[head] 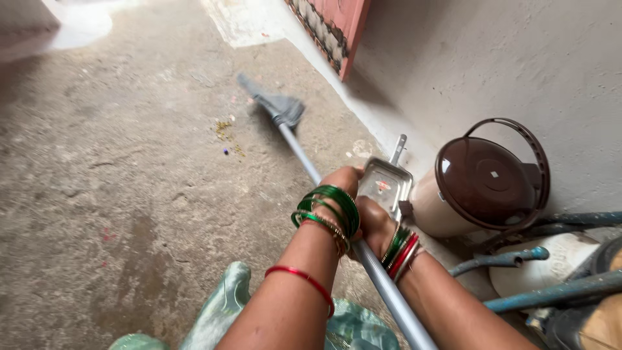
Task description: The person sweeps debris from a concrete floor into a metal dustpan using a broom.
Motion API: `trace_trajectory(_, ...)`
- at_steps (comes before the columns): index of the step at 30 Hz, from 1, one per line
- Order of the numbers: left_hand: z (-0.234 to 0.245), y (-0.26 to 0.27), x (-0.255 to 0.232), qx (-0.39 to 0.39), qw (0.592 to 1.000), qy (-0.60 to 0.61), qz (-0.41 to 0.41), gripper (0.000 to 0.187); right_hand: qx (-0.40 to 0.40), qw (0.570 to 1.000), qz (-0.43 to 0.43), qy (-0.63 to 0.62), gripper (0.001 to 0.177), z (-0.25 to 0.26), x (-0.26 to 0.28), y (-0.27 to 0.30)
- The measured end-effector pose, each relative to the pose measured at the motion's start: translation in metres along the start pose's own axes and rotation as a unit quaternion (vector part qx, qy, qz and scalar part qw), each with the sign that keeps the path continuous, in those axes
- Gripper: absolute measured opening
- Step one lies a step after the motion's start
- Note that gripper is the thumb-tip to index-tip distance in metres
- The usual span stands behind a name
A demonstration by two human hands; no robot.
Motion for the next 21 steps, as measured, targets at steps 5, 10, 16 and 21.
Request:
trace_trajectory(5, 0.020, 0.019, 0.013, -0.027, 0.996, 0.071, 0.052, 0.073, 0.195, 0.963, -0.176, -0.058, 0.041, -0.025, -0.011, 0.003)
trace_trajectory(10, 0.020, 0.042, 0.001, -0.023, 0.987, 0.155, 0.047, 0.082, 0.188, 0.964, -0.179, -0.055, 0.041, -0.024, 0.008, 0.036)
trace_trajectory(16, 0.000, 0.081, -0.024, 0.057, 0.985, 0.162, 0.010, 0.072, 0.153, 0.987, -0.050, -0.001, 0.044, -0.016, 0.034, 0.064)
trace_trajectory(21, -0.007, 0.082, -0.037, 0.033, 0.996, 0.078, -0.028, 0.064, 0.119, 0.993, 0.014, 0.005, 0.039, -0.009, 0.049, 0.029)
Point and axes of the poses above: each hand's wrist, its own y-axis away from the middle knuckle, its own z-axis out of the back of the hand, x = y × z, the point moved 1 cm from there along -y, towards the middle knuckle, and after that the axes turned 13 degrees about -y, right-handed, at the moved point
